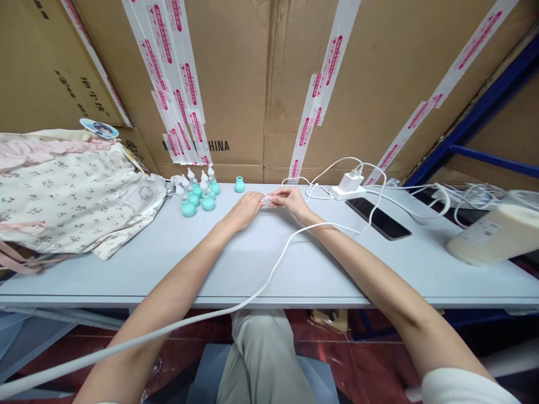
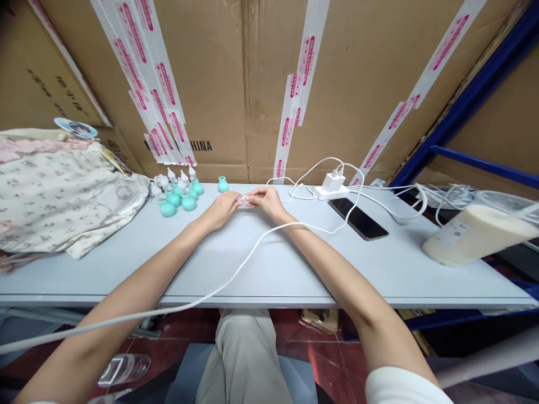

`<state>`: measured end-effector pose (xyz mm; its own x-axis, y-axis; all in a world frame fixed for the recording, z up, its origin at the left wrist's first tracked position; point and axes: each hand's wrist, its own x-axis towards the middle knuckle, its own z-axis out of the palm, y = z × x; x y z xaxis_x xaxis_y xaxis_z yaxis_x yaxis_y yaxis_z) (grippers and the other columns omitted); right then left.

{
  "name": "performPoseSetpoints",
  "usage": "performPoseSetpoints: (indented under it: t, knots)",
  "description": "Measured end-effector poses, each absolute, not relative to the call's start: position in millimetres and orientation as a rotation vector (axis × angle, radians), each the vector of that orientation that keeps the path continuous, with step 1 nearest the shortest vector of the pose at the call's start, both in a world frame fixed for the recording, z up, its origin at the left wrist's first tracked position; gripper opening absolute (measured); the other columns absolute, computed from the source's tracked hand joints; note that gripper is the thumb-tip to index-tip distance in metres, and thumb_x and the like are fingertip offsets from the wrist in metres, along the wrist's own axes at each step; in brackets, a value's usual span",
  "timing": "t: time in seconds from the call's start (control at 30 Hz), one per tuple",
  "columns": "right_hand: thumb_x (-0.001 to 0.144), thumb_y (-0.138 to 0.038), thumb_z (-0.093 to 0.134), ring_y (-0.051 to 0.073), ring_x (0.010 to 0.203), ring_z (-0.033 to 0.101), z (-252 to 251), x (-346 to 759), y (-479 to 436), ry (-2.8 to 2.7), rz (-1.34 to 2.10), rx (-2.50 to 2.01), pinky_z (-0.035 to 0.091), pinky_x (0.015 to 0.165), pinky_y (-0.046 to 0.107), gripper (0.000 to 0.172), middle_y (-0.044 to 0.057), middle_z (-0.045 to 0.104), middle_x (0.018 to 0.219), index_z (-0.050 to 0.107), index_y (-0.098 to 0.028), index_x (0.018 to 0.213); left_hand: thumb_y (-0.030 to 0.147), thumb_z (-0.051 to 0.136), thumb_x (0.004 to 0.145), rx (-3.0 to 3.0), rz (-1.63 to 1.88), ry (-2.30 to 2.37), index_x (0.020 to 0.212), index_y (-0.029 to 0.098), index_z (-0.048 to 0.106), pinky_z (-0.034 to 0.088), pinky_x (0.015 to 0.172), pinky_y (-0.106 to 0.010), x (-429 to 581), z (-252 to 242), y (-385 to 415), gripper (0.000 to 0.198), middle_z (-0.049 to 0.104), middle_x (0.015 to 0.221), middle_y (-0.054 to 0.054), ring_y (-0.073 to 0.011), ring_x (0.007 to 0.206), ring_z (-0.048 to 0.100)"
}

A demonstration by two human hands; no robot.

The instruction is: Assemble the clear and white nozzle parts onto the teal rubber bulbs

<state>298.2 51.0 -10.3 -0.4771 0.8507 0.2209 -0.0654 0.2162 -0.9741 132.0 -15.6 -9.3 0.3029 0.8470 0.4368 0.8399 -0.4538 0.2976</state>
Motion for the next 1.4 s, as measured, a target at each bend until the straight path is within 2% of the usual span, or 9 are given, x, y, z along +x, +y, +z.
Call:
performPoseSetpoints:
  t: [0.17, 0.3, 0.5, 0.6, 0.77, 0.93, 1.07, 1.13, 1.4]
  knots:
    - [0.053, -0.047, 0.080, 0.016, 0.070, 0.067, -9.5, 297.6, 51.0, -1.681, 1.409, -0.758, 0.054, 0.058, 0.024, 0.044, 0.006, 0.069, 0.073, 0.067, -0.013, 0.078, 0.026, 0.037, 0.092, 2.485, 0.883, 1.676, 0.100, 0.014, 0.058, 0.041, 0.086, -0.035, 132.6, -11.3, -13.5, 0.025, 0.062, 0.100, -0.011, -0.0234, 0.097, 0.055]
    - [0.061, -0.046, 0.075, 0.018, 0.077, 0.066, -8.8, 297.3, 53.5, -1.672, 1.376, -0.749, 0.053, 0.056, 0.023, 0.041, 0.006, 0.069, 0.082, 0.066, -0.016, 0.086, 0.033, 0.040, 0.092, 2.362, 0.998, 1.715, 0.099, 0.015, 0.057, 0.042, 0.081, -0.033, 136.9, -8.6, -12.8, 0.025, 0.062, 0.095, -0.009, -0.0221, 0.090, 0.057]
    - [0.053, -0.039, 0.080, 0.015, 0.075, 0.063, -22.2, 296.7, 59.5, -1.624, 1.416, -0.786, 0.054, 0.059, 0.024, 0.041, 0.006, 0.068, 0.089, 0.066, -0.016, 0.083, 0.036, 0.045, 0.088, 2.226, 1.003, 1.625, 0.106, 0.017, 0.056, 0.042, 0.079, -0.031, 139.6, -15.5, -12.9, 0.027, 0.064, 0.096, -0.007, -0.0203, 0.087, 0.058]
    - [0.052, -0.042, 0.080, 0.014, 0.077, 0.062, -26.4, 297.5, 60.9, -1.580, 1.413, -0.824, 0.053, 0.057, 0.022, 0.040, 0.007, 0.068, 0.094, 0.067, -0.015, 0.080, 0.033, 0.046, 0.087, 2.127, 1.042, 1.570, 0.104, 0.016, 0.058, 0.042, 0.075, -0.028, 141.0, -16.4, -12.5, 0.027, 0.065, 0.085, -0.005, -0.0177, 0.077, 0.058]
    - [0.060, -0.048, 0.073, 0.011, 0.062, 0.059, -20.1, 303.4, 63.3, -1.737, 1.408, -0.750, 0.047, 0.045, 0.019, 0.041, 0.004, 0.067, 0.078, 0.068, -0.015, 0.084, 0.034, 0.041, 0.088, 2.035, 1.036, 1.570, 0.079, 0.015, 0.058, 0.039, 0.066, -0.026, 139.5, -14.0, -10.9, 0.027, 0.056, 0.064, 0.000, -0.0140, 0.062, 0.050]
    - [0.064, -0.038, 0.072, 0.014, 0.062, 0.062, -2.9, 316.8, 66.3, -2.068, 1.293, -0.630, 0.051, 0.058, 0.024, 0.034, 0.006, 0.070, 0.072, 0.073, -0.012, 0.087, 0.042, 0.041, 0.086, 1.924, 1.062, 1.416, 0.080, 0.016, 0.057, 0.038, 0.066, -0.024, 134.8, -22.0, -6.4, 0.031, 0.054, 0.069, 0.001, -0.0130, 0.067, 0.047]
    - [0.073, -0.028, 0.064, 0.014, 0.059, 0.062, 6.0, 324.1, 62.7, -2.378, 0.866, -0.617, 0.046, 0.059, 0.022, 0.022, 0.005, 0.071, 0.067, 0.075, -0.012, 0.083, 0.044, 0.042, 0.084, 1.858, 1.040, 1.389, 0.077, 0.015, 0.056, 0.038, 0.065, -0.024, 136.4, -29.4, -5.1, 0.033, 0.054, 0.069, 0.000, -0.0130, 0.068, 0.048]
    - [0.077, -0.025, 0.059, 0.014, 0.061, 0.063, 6.0, 324.5, 59.0, -2.467, 0.737, -0.584, 0.045, 0.061, 0.022, 0.022, 0.004, 0.071, 0.066, 0.075, -0.012, 0.082, 0.041, 0.043, 0.084, 1.835, 1.031, 1.418, 0.076, 0.015, 0.056, 0.039, 0.065, -0.024, 138.7, -31.6, -5.5, 0.030, 0.055, 0.070, 0.000, -0.0130, 0.068, 0.048]
    - [0.080, -0.030, 0.055, 0.012, 0.051, 0.062, 5.9, 321.6, 52.4, -2.317, 0.817, -0.584, 0.045, 0.057, 0.021, 0.026, 0.003, 0.071, 0.072, 0.075, -0.014, 0.082, 0.039, 0.045, 0.085, 1.758, 1.205, 1.507, 0.073, 0.015, 0.056, 0.039, 0.061, -0.024, 148.6, -33.1, -4.5, 0.029, 0.054, 0.063, 0.001, -0.0123, 0.061, 0.048]
